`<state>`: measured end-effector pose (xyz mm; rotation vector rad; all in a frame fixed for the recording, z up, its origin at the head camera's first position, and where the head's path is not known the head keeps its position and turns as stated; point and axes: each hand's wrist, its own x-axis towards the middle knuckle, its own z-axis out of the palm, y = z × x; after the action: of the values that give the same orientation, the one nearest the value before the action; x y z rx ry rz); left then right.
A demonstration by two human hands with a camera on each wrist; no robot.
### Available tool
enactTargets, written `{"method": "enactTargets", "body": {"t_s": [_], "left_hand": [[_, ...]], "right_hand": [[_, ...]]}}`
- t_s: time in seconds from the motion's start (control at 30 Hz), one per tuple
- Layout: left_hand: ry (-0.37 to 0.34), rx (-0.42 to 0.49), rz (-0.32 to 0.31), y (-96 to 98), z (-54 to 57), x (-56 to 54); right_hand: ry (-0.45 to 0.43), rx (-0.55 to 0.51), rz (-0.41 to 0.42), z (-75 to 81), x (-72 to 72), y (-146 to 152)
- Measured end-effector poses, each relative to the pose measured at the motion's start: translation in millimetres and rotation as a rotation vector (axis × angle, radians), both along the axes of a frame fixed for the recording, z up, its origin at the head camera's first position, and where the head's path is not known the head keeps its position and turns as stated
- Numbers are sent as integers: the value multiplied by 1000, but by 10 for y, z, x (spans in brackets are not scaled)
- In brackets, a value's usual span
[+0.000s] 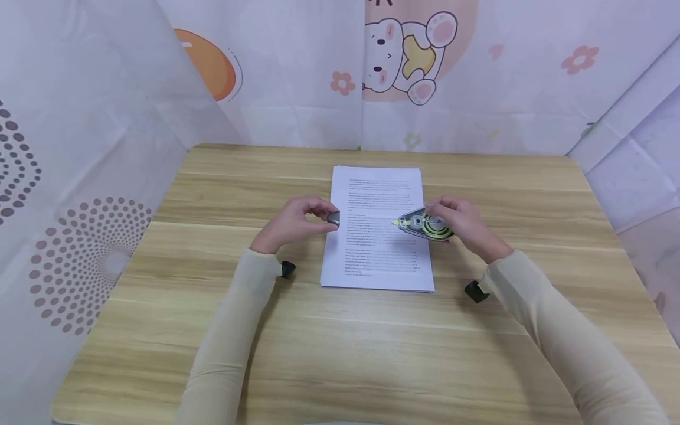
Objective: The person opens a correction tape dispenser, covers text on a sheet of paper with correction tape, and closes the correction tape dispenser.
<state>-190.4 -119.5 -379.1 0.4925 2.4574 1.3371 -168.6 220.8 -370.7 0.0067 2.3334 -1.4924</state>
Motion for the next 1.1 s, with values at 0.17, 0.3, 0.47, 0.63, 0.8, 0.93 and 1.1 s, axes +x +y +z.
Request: {"method": "enactTargets", "body": {"t_s": [0.17,0.3,0.47,0.63,0.8,0.93,1.1], "left_hand": [[2,-10,-8,22,-14,-8],[0,-12,-10,35,-12,-4],[-12,1,-9,52,5,7],[-1,5,-16,78,14,10],[17,18,-33,110,-1,7],[22,35,-43,139,-5,6],[26,37,-54,169,-23,0]], "right_hand": [[-6,6,6,8,-2,-19],[-5,13,13,-4,-10,-31],[-6,2,14,-20,-18,-55],[-15,10,15,-9,-25,-88],[-20,11,15,-8,-31,-118],[-23,-11,19,-6,-35,-140],[-27,-20,22,-7,-44,-161]]}}
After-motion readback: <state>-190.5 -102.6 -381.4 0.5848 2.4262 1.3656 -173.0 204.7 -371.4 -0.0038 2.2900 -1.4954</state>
